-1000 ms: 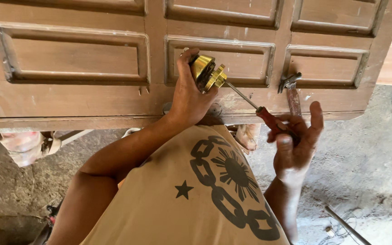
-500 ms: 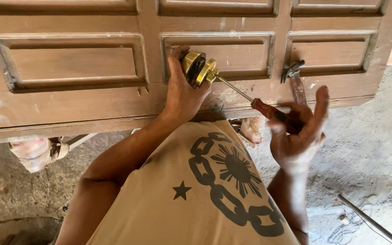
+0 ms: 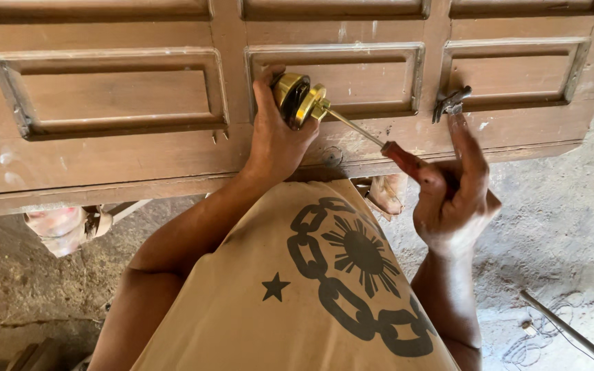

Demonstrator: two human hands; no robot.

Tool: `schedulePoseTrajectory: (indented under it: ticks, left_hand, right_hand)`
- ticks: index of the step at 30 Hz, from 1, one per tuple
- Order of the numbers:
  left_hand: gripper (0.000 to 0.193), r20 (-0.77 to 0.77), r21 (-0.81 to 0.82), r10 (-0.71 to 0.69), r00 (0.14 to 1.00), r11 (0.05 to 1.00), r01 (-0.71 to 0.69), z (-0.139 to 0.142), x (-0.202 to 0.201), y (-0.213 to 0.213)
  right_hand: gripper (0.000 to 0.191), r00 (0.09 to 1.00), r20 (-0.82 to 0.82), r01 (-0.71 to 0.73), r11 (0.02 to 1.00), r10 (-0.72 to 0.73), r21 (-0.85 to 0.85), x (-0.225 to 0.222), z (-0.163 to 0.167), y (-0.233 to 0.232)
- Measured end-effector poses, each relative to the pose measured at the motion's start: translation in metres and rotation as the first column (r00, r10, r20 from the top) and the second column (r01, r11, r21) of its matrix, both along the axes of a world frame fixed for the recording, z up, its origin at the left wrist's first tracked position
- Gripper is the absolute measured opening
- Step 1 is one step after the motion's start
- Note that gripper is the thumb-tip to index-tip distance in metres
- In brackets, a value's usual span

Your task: The person disassembles a brass door knob lock set on a wooden door panel lying on the workshop floor, using a screwdriver to unscrew and separate the knob, latch, and rose components. They then wrap the lock parts in a plastic bag, carry them across the workshop, and place the bag into a drawer.

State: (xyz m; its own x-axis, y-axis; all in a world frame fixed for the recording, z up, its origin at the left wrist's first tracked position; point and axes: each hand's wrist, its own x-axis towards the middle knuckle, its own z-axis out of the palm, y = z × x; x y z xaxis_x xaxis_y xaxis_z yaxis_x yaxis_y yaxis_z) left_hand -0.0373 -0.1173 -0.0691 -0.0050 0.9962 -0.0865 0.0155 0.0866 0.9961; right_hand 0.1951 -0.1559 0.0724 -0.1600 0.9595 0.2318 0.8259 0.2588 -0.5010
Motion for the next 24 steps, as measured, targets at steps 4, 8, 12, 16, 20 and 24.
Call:
schedulePoseTrajectory:
  ticks: [4,8,12,16,20,24]
  left_hand:
    - [0.078,0.070,-0.004,-0.017,0.997,1.000,0.018,-0.004,-0.003,0.002]
    - [0.075,0.391,-0.272,0.020,0.920,0.958,0.095,-0.007,-0.005,0.012]
    - [0.066,0.608,-0.517,0.159,0.778,0.823,0.236,-0.004,-0.013,0.020]
    - [0.061,0.732,-0.527,0.207,0.649,0.775,0.348,0.002,-0.025,0.019]
    - [0.062,0.804,-0.438,0.161,0.573,0.812,0.385,0.007,-0.027,0.017]
    - [0.051,0.871,-0.413,0.210,0.444,0.802,0.431,0.010,-0.022,0.017]
  right_hand:
    - [0.031,0.983,-0.099,-0.151,0.988,0.153,0.028,-0.005,-0.001,0.003]
    - [0.040,0.988,-0.128,-0.096,0.994,0.089,-0.045,0.015,-0.023,0.010]
    - [0.030,0.887,-0.454,-0.015,0.976,-0.088,-0.218,0.083,-0.077,0.022]
    - [0.019,0.874,-0.213,0.229,0.755,-0.438,-0.614,0.125,-0.192,0.020]
    - [0.019,0.932,0.164,0.360,0.786,-0.322,-0.502,0.133,-0.282,0.008]
    - [0.037,0.923,0.358,0.233,0.946,-0.141,-0.228,0.121,-0.286,0.011]
